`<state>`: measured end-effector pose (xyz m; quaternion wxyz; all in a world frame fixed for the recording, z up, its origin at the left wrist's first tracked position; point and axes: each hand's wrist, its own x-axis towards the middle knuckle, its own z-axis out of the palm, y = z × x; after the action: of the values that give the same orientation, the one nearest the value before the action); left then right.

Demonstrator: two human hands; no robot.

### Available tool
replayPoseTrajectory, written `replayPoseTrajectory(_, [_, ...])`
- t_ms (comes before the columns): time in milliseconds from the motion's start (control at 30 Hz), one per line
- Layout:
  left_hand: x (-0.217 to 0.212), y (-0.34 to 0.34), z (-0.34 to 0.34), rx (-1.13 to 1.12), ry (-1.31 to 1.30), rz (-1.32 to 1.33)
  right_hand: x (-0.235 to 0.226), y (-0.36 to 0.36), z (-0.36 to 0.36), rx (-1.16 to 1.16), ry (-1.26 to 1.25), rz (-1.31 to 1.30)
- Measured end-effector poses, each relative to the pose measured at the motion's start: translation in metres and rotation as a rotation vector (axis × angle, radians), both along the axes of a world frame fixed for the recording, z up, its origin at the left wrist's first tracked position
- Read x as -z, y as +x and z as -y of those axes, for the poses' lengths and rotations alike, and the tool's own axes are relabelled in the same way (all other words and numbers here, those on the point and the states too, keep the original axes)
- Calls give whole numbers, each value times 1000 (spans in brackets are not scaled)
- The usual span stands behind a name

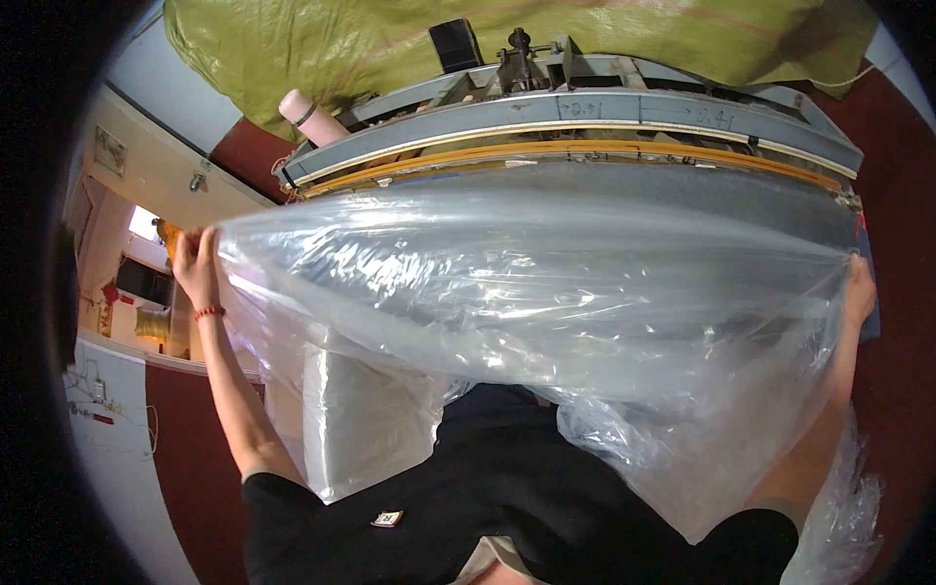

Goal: Manually applying and smoothing layers of transparent plastic film onto a large industrial machine component.

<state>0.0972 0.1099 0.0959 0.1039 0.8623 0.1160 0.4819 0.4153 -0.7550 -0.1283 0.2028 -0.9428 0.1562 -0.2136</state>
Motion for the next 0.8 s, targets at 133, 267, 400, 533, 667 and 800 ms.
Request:
replayPoseTrajectory(133, [-21,73,131,32,768,100,11,-7,29,24,37,60])
replayPoseTrajectory(267, [71,58,153,248,347,-779,20,-2,39,3,39,95])
replayPoseTrajectory(400, [145,11,37,-358,-79,-1235,6,-4,13,60,25,-37])
replayPoseTrajectory(533, [160,29,35,-359,56,-1166,-3,-13,-8,37,80,59])
replayPoseTrajectory(667, [148,79,96,384,200,-793,0,-12,13,34,92,52])
replayPoseTrajectory(800, [177,105,111,397,257,-913,15,1,27,-3,92,116])
